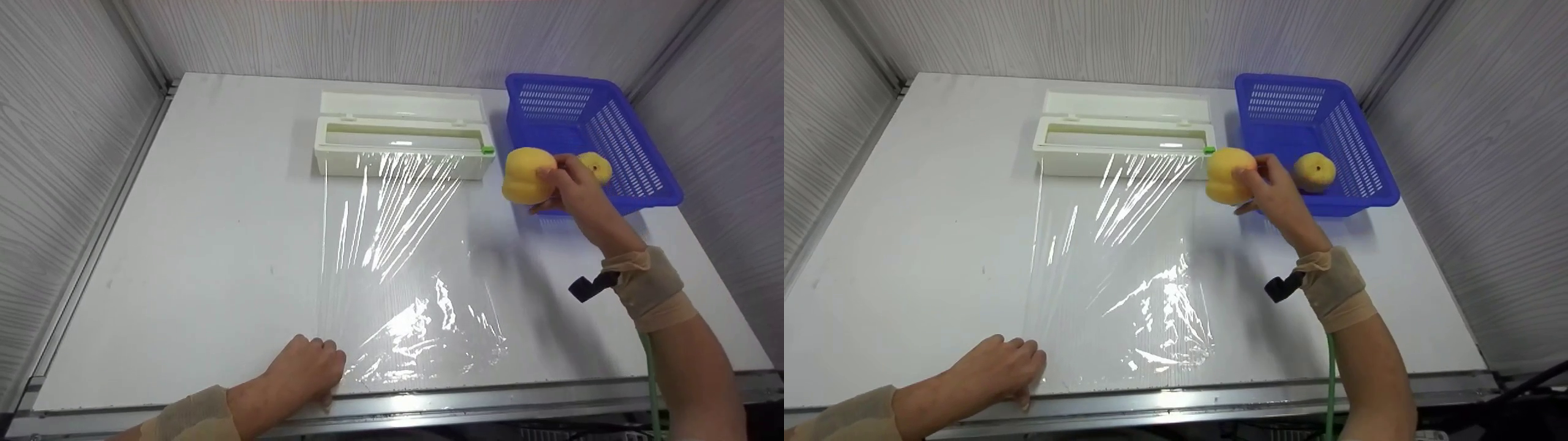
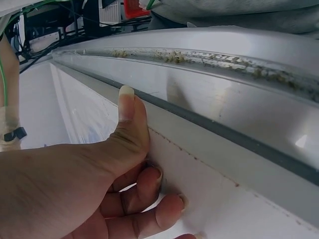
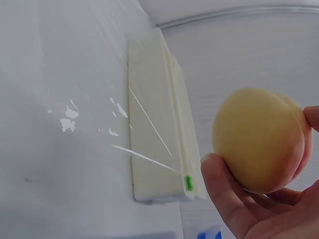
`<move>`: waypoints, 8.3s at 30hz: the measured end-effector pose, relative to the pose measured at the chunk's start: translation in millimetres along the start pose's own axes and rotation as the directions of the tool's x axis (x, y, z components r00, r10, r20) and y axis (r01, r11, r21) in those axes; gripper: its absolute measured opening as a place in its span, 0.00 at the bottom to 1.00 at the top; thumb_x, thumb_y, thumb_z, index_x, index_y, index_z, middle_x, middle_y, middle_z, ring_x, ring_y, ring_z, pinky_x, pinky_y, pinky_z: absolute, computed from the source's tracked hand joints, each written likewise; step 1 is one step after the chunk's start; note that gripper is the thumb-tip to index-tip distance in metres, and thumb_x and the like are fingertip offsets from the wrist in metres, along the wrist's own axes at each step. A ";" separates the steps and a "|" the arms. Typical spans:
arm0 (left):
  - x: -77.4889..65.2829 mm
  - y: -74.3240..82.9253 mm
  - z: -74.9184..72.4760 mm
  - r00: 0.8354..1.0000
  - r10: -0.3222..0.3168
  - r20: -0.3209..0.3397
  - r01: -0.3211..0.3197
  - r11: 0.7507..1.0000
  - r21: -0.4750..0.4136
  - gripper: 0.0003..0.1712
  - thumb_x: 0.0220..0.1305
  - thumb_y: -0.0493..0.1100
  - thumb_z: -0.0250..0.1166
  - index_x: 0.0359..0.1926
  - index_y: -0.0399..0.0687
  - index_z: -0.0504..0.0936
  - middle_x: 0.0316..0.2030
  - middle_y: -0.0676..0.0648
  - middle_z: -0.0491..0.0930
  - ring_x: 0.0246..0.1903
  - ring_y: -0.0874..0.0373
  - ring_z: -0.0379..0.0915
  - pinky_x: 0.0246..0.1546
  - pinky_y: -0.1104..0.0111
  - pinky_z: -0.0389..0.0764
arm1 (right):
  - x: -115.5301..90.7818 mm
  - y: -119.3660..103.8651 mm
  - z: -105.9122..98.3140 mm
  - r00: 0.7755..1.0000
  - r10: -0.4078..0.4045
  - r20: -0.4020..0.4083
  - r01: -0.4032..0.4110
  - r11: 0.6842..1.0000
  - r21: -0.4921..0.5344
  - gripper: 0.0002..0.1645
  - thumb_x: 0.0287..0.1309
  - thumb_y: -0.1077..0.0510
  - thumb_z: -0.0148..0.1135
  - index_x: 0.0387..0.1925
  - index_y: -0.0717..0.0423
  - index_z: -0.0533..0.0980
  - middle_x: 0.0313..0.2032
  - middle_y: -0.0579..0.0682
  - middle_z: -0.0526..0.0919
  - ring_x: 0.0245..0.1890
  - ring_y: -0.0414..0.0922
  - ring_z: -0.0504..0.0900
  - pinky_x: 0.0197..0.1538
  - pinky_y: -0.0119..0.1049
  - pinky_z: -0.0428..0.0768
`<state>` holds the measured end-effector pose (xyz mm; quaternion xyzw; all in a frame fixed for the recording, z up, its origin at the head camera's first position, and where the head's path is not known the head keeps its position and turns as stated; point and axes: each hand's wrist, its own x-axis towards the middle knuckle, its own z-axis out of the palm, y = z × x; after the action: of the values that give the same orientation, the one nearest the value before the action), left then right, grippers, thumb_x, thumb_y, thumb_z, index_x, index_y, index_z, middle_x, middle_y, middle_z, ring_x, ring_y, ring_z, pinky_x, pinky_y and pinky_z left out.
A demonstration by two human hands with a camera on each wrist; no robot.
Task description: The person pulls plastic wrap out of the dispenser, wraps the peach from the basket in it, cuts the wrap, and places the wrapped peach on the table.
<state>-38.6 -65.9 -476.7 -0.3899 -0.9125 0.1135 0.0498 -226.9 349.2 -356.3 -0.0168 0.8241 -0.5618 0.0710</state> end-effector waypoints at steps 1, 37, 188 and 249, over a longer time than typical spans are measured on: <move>-0.3 0.1 0.1 1.000 0.000 -0.002 0.000 1.000 0.001 0.33 0.24 0.65 0.79 0.17 0.49 0.72 0.13 0.52 0.64 0.16 0.61 0.51 0.15 0.69 0.61 | -2.3 0.4 4.5 1.000 -0.020 0.024 0.019 0.999 0.026 0.24 0.72 0.43 0.48 0.61 0.51 0.62 0.52 0.52 0.73 0.45 0.47 0.82 0.46 0.36 0.85; -2.5 -1.5 2.0 0.996 -0.001 -0.087 0.002 1.000 0.006 0.33 0.25 0.68 0.77 0.16 0.50 0.69 0.13 0.53 0.63 0.16 0.62 0.48 0.15 0.70 0.59 | -82.9 44.8 139.9 0.881 -0.121 0.458 0.171 0.983 -0.069 0.19 0.77 0.46 0.42 0.55 0.53 0.70 0.37 0.52 0.78 0.35 0.46 0.81 0.42 0.37 0.81; 42.0 -13.1 -29.5 0.821 0.069 -0.567 -0.222 0.953 -0.204 0.21 0.44 0.39 0.79 0.26 0.46 0.71 0.21 0.52 0.66 0.19 0.62 0.63 0.18 0.79 0.63 | -134.4 94.7 131.1 0.511 -0.693 0.510 0.820 0.215 -0.530 0.02 0.62 0.59 0.65 0.36 0.53 0.79 0.35 0.46 0.78 0.33 0.41 0.79 0.37 0.32 0.80; 131.2 -6.3 -45.8 0.847 -0.010 -0.531 -0.190 0.928 -0.321 0.16 0.51 0.30 0.73 0.41 0.46 0.81 0.31 0.49 0.77 0.28 0.58 0.75 0.24 0.72 0.78 | -81.5 66.6 132.1 0.721 -0.624 0.302 0.684 0.711 -0.164 0.07 0.62 0.64 0.63 0.29 0.55 0.83 0.50 0.47 0.86 0.54 0.45 0.82 0.59 0.38 0.78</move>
<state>-125.5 32.4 -430.5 -0.4515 -0.8495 -0.1643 0.2182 -124.9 260.6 -457.5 -0.3818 0.8173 -0.4293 -0.0441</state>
